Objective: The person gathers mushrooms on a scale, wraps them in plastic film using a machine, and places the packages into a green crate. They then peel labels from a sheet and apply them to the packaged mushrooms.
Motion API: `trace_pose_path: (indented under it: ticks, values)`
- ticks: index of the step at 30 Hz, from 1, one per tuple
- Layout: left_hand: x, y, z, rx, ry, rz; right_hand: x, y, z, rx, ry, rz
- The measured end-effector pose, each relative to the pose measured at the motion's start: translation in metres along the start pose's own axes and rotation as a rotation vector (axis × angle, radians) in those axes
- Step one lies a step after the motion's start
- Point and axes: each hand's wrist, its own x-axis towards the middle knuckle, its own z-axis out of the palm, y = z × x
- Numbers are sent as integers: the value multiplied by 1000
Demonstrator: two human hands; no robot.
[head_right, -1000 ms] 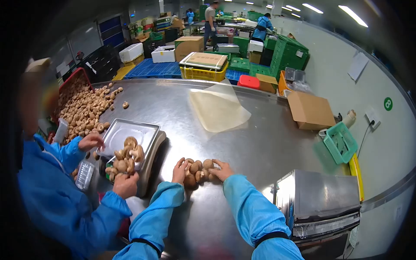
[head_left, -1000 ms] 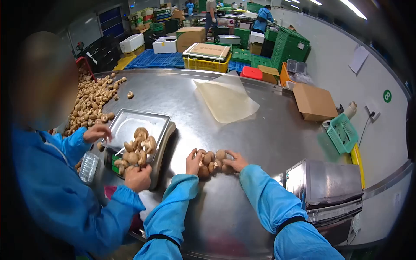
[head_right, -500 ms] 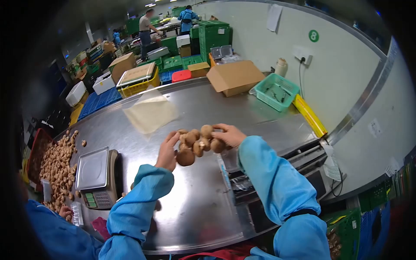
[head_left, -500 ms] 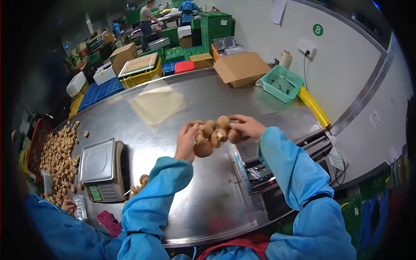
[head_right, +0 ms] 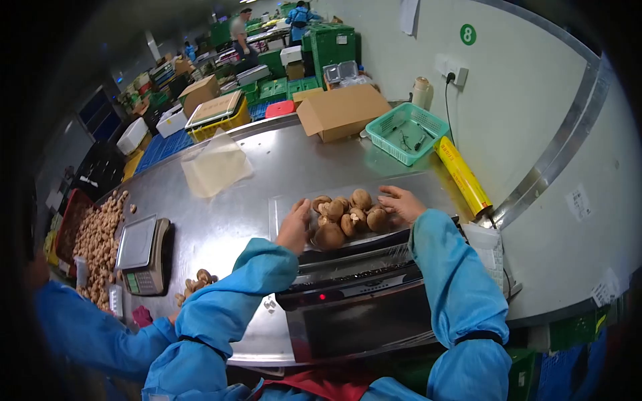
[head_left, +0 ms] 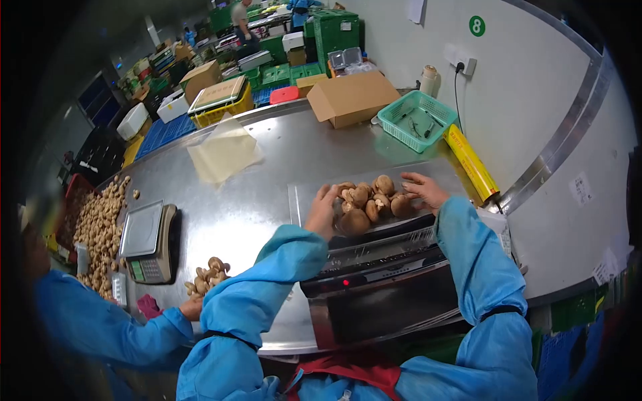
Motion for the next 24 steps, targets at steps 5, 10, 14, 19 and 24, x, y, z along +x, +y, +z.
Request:
trace_pose_path:
  ticks: [5, 10, 14, 19, 24]
  values:
    - [-48, 20, -87, 1106, -188, 595, -43, 9, -69, -640, -91, -502]
    - [-85, 38, -91, 1627, -361, 840, -88, 24, -78, -1035, -124, -684]
    - [-63, 24, -65, 1496, -345, 744, -83, 9, -56, -981, -32, -837]
    - [-76, 35, -97, 1781, -557, 1066, -88, 30, -88, -1411, -251, -861]
    - [-69, 41, -87, 2013, -855, 963, -61, 30, -59, -1486, -303, -1108]
